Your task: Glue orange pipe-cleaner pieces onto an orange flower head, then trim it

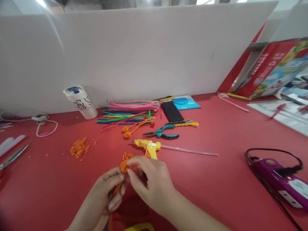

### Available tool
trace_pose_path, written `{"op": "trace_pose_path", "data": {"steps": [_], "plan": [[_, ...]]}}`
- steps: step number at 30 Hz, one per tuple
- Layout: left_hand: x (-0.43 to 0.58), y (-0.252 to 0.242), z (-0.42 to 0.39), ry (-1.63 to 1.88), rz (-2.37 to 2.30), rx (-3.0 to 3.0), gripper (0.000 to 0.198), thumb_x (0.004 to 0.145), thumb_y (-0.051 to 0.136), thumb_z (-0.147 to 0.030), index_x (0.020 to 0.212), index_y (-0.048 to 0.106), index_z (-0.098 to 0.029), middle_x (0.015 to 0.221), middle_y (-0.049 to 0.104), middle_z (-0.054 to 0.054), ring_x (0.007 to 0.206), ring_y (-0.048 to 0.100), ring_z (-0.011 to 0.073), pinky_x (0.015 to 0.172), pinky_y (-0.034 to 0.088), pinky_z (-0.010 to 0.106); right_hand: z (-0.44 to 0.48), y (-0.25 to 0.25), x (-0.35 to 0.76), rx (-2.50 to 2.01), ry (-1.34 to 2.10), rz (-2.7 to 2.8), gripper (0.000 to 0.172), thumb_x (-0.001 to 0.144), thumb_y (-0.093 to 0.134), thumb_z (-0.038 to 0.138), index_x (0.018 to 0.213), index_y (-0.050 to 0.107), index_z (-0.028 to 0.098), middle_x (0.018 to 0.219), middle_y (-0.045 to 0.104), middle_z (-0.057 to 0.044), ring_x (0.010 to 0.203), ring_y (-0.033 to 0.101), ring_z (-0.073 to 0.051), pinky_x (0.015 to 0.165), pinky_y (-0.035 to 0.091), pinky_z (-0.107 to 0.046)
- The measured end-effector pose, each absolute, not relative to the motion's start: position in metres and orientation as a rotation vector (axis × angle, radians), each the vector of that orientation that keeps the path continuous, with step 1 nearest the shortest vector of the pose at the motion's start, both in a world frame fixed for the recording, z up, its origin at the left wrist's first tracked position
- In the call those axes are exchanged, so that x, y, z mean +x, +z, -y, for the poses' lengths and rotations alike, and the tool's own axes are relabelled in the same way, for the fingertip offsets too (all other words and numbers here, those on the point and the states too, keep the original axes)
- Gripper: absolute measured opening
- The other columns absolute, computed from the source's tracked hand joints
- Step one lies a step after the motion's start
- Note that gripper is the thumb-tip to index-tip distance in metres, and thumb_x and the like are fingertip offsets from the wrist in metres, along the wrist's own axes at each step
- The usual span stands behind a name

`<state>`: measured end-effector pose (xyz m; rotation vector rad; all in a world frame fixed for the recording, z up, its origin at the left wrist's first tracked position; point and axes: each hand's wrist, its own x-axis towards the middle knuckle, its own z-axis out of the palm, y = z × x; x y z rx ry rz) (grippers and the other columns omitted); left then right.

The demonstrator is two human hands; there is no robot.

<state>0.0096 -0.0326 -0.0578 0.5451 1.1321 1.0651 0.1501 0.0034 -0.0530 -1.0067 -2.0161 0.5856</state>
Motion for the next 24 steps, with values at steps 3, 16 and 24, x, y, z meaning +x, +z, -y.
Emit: {"op": "trace_pose_path", "data": {"steps": [3,16,24], "plan": [[0.0096,-0.0576,0.0327,1.075,-1.143,0.55,0.015,0.072,0.056,-0.024,0.06,0.053,-0.016,0.047,0.054,-0.004,0.027,0.024,-0.0016,0.032,0.012,0.016,-0.003,-0.053,0.1501,-1.002,0.561,2.023,0.01,0.082,0.051,0.019,0.088,0.058,0.019,0.049,0.045,0.008,0.041,0.041,-0.008,0.046,0.032,-0.018],[0.0122,-0.0582,0.0338,1.116,-1.25,0.653,0.018,0.07,0.058,-0.024,0.056,0.052,-0.015,0.042,0.052,-0.005,0.026,0.025,-0.0022,0.032,0.012,0.015,-0.0041,-0.0581,0.1493,-0.934,0.558,2.027,0.008,0.083,0.051,0.016,0.078,0.057,0.019,0.052,0.048,0.007,0.044,0.039,-0.007,0.049,0.031,-0.017],[0.0126,-0.0586,0.034,1.114,-1.274,0.677,0.017,0.07,0.058,-0.023,0.056,0.051,-0.016,0.042,0.052,-0.006,0.026,0.025,-0.0019,0.034,0.011,0.017,-0.0049,-0.0585,0.1493,-0.969,0.574,2.036,0.01,0.084,0.05,0.018,0.079,0.058,0.019,0.053,0.051,0.006,0.043,0.04,-0.007,0.048,0.031,-0.018]]}}
